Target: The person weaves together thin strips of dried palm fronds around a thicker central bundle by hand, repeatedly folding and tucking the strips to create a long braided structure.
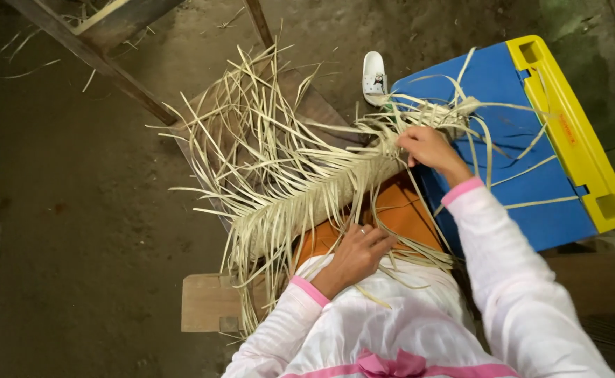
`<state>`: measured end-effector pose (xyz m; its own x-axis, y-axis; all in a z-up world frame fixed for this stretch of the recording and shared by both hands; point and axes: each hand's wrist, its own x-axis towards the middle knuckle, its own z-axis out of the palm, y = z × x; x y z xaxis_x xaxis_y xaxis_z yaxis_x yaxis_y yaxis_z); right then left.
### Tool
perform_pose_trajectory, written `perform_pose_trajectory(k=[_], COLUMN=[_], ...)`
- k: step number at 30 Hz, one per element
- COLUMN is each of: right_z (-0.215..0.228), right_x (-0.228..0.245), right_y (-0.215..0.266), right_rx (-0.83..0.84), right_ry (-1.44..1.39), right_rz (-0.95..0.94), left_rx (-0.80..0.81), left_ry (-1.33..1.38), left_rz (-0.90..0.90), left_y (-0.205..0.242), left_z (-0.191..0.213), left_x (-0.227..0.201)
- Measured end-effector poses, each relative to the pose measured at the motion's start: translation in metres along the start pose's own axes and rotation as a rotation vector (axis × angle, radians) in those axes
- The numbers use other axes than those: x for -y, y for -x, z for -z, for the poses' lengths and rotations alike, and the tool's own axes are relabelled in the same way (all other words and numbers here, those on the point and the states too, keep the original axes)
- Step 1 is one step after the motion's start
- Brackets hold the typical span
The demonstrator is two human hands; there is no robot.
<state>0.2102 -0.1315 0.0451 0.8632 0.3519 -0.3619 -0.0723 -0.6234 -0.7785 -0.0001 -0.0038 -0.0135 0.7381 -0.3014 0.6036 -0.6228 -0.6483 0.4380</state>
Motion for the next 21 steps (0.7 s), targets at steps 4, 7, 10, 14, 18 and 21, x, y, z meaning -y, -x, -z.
perform_pose_trajectory(k=[4, 7, 10, 14, 18, 21], right_z=[-0.009, 0.007, 0.016, 0.012, 0.016, 0.031], right_x=[-0.033, 0.007, 0.050, 0.127, 0.171, 0.130], right_y=[0.004, 0.042, 0.077, 0.130, 0.149, 0.110], right_rx=[-0.059, -0.044, -0.062, 0.027, 0.075, -0.048], right_ry=[-0.689, -0.781, -0.684, -0.457, -0.536, -0.400], right_rz=[0.001, 0.175, 0.367, 0.566, 0.740, 0.595], left_rx=[0.034, -0.043, -0.149, -0.226, -0.377, -0.503], left_ry=[0.101, 0.360, 0.432, 0.417, 0.583, 0.707], left_rz=[0.067, 0.244, 0.313, 0.397, 0.388, 0.366], left_y=[-0.023, -0.042, -0.069, -0.111, -0.107, -0.104], left_z=[0.025, 0.033, 0.036, 0.064, 0.084, 0.109], left_x=[-0.004, 0.004, 0.008, 0.002, 0.015, 0.028])
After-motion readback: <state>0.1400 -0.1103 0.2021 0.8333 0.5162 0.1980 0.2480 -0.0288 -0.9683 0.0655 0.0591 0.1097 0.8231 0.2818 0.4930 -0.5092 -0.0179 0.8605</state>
